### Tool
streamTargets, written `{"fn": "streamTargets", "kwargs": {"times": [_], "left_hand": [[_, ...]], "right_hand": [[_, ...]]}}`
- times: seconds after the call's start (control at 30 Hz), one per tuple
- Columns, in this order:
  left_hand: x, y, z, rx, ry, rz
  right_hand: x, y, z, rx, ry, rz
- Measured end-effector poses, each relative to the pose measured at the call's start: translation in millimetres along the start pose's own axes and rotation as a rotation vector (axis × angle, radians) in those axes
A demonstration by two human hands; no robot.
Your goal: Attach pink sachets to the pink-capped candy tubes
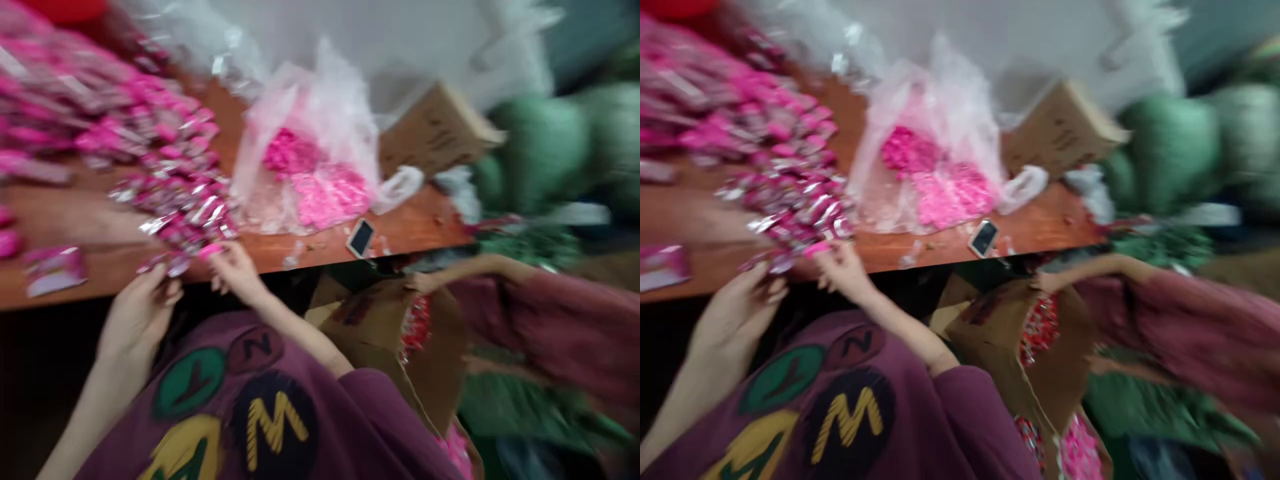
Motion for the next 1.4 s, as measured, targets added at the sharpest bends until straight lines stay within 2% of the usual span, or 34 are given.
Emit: {"fn": "streamTargets", "kwargs": {"times": [0.07,0.13,0.3,0.47,0.93,1.1,1.17,1.33,1.4], "left_hand": [[-6,6,-16.0,-0.140,0.243,-0.105],[-7,0,-24.8,-0.159,0.334,-0.129],[-5,-8,-14.0,-0.207,0.417,-0.170],[-4,-1,-11.7,-0.230,0.391,-0.196],[-1,1,-26.1,-0.147,0.212,-0.270],[-4,4,-26.6,-0.155,0.144,-0.220],[-2,5,-25.5,-0.131,0.125,-0.185],[7,6,-24.7,-0.073,0.117,-0.189],[8,5,-25.0,-0.064,0.133,-0.190]], "right_hand": [[7,-3,4,0.067,-0.053,-0.035],[10,-13,3,0.061,-0.086,0.008],[14,-14,-15,0.191,-0.118,0.069],[10,-10,-28,0.227,-0.037,0.125],[-3,-7,-28,0.259,-0.018,0.117],[-5,-5,-30,0.330,-0.059,0.040],[-4,-4,-29,0.338,0.013,0.090],[1,-2,-22,0.253,0.336,0.358],[2,-1,-21,0.247,0.351,0.376]]}}
Point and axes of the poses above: each hand's wrist, its own y-axis away from the middle knuckle, its own z-axis out of the back of the hand, x = y × z, the point moved 2 cm from there along -y, towards the middle knuckle, and after that the axes turned 1 degree about x, right-handed, at the moved point
